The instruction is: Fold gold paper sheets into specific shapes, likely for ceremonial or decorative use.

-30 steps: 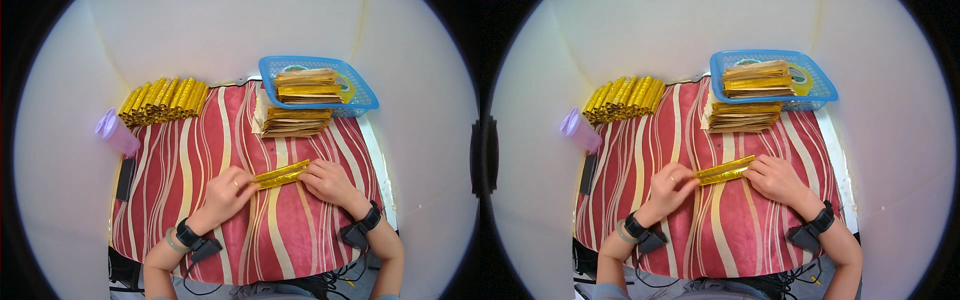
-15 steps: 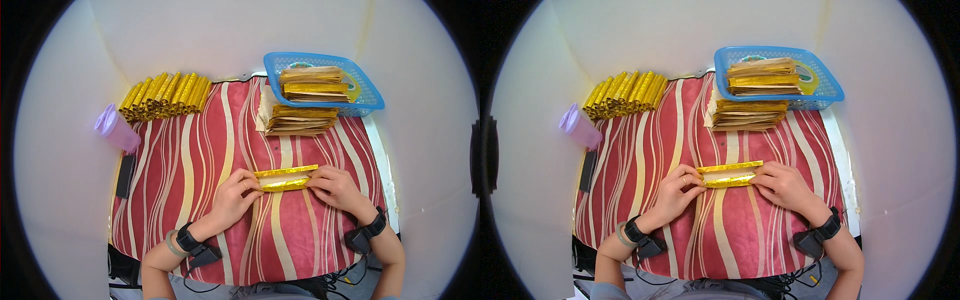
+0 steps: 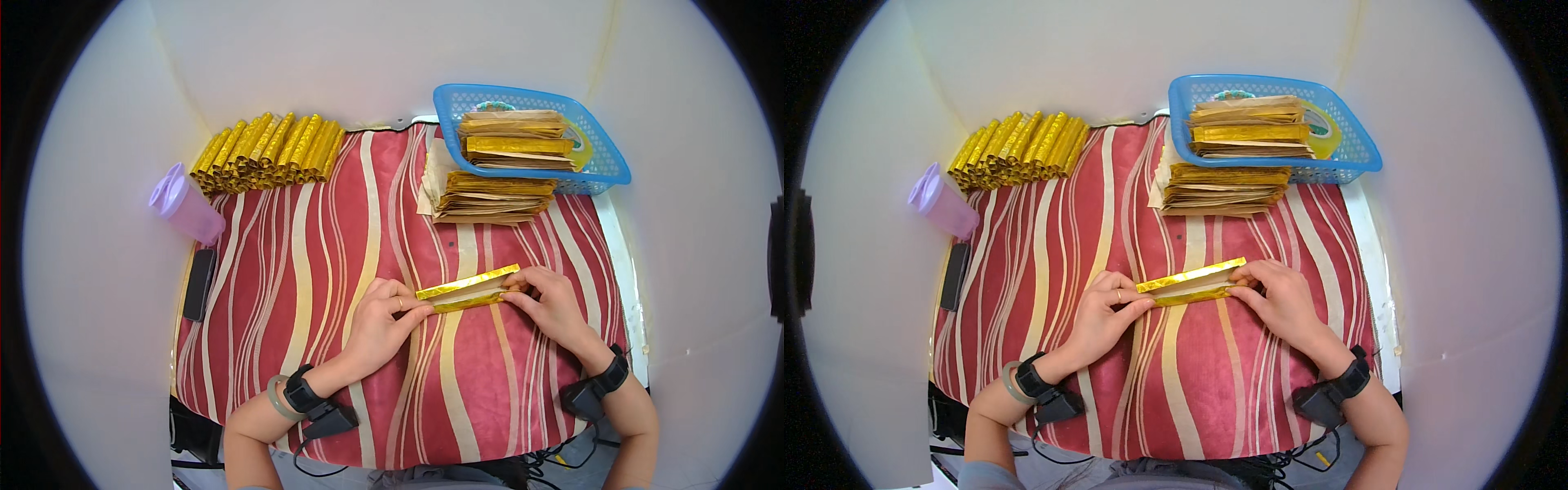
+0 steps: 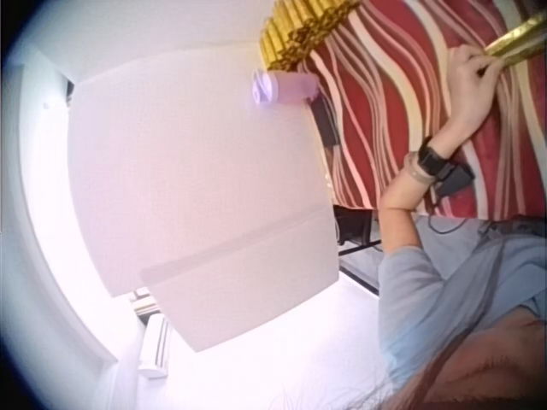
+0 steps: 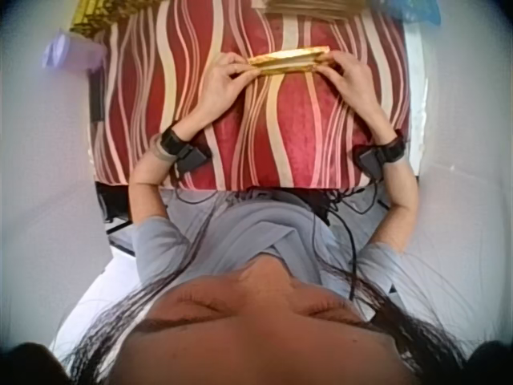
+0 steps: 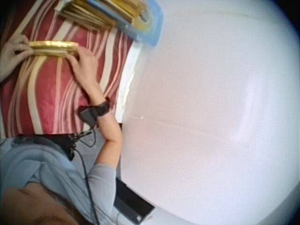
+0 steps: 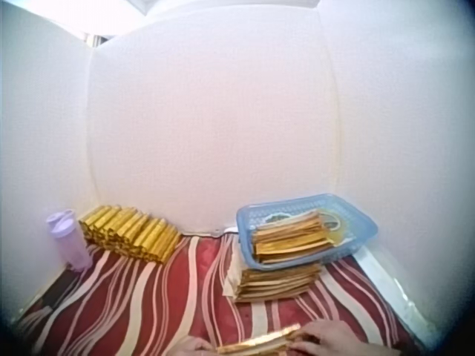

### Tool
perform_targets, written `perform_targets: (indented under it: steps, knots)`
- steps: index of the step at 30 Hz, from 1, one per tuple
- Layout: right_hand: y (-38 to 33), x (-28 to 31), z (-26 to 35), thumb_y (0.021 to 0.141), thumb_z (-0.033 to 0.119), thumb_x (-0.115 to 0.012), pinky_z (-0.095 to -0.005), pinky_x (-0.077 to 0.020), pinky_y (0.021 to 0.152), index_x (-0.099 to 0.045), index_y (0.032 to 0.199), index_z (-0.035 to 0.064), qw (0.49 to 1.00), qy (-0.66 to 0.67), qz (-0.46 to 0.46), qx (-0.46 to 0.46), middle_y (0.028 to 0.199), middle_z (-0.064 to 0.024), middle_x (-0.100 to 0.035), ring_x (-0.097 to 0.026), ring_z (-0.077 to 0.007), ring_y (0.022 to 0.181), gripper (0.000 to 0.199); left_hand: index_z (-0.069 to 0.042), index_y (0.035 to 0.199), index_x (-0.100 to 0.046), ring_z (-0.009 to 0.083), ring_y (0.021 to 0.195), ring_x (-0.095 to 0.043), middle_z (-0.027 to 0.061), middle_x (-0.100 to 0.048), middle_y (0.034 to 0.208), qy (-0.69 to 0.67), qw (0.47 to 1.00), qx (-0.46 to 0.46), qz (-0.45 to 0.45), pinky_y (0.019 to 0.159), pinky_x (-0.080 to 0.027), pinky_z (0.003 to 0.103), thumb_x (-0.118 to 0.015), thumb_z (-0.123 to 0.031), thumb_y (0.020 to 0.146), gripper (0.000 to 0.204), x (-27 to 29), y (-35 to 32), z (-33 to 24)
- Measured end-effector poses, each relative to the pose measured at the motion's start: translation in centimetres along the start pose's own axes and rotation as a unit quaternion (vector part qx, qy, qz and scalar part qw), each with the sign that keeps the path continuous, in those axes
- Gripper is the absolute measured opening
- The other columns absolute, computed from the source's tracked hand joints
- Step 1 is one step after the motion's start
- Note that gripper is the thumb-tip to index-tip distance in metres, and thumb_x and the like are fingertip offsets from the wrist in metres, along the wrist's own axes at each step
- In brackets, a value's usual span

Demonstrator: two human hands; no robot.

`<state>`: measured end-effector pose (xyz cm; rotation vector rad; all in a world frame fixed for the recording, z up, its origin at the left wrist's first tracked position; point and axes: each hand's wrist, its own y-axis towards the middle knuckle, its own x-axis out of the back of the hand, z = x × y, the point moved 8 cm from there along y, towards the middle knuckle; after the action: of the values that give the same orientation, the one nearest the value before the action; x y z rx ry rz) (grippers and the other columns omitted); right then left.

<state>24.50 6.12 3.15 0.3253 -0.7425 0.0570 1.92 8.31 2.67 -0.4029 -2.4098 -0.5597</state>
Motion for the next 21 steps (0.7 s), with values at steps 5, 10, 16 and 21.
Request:
perform_targets:
  steps: [5,10,16,21]
  knots:
    - [0.19,-0.07,-0.47,0.08,0.015,-0.074,-0.0346,-0.0504,0.064,-0.062,0.089,0.0035,0.998,-0.014,0.011,-0.053,0.081,-0.0095,-0.068,-0.066,-0.024,0.075,0.018,-0.005,0.087,-0.072,0.0208,0.084,-0.056,0.0042,-0.064,0.08,-0.021,0.997,0.078,-0.008,0.072,-0.047,0.033,-0.074,-0.014,0.079,0.012,-0.27,0.15,0.67]
    - [0.65,-0.12,-0.21,0.08,0.015,-0.074,-0.0351,-0.0497,0.062,-0.059,0.086,0.0033,0.997,-0.025,0.027,-0.064,0.079,-0.0094,-0.067,-0.066,-0.024,0.072,0.019,-0.003,0.088,-0.07,0.0172,0.083,-0.056,0.0061,-0.062,0.082,-0.001,0.996,0.091,-0.008,0.073,-0.047,0.029,-0.075,-0.009,0.079,0.011,-0.36,0.17,0.59]
    - [0.74,-0.13,0.09,0.081,0.014,-0.072,-0.0367,-0.0488,0.061,-0.056,0.086,0.003,0.997,-0.041,0.028,-0.058,0.077,-0.0099,-0.066,-0.066,-0.0245,0.07,0.02,-0.001,0.089,-0.063,0.0179,0.079,-0.057,0.0064,-0.059,0.083,0.025,0.998,0.058,-0.031,0.07,-0.048,0.03,-0.074,-0.009,0.08,0.017,-0.4,0.24,0.29]
    - [0.58,-0.55,-0.12,0.082,0.014,-0.071,-0.0373,-0.048,0.061,-0.055,0.088,0.0035,0.997,-0.055,0.029,-0.039,0.08,-0.0097,-0.063,-0.064,-0.025,0.071,0.02,-0.002,0.089,-0.057,0.0186,0.076,-0.058,0.0077,-0.057,0.082,0.048,0.996,0.069,-0.028,0.067,-0.048,0.03,-0.073,-0.009,0.08,0.02,-0.35,0.3,0.32]
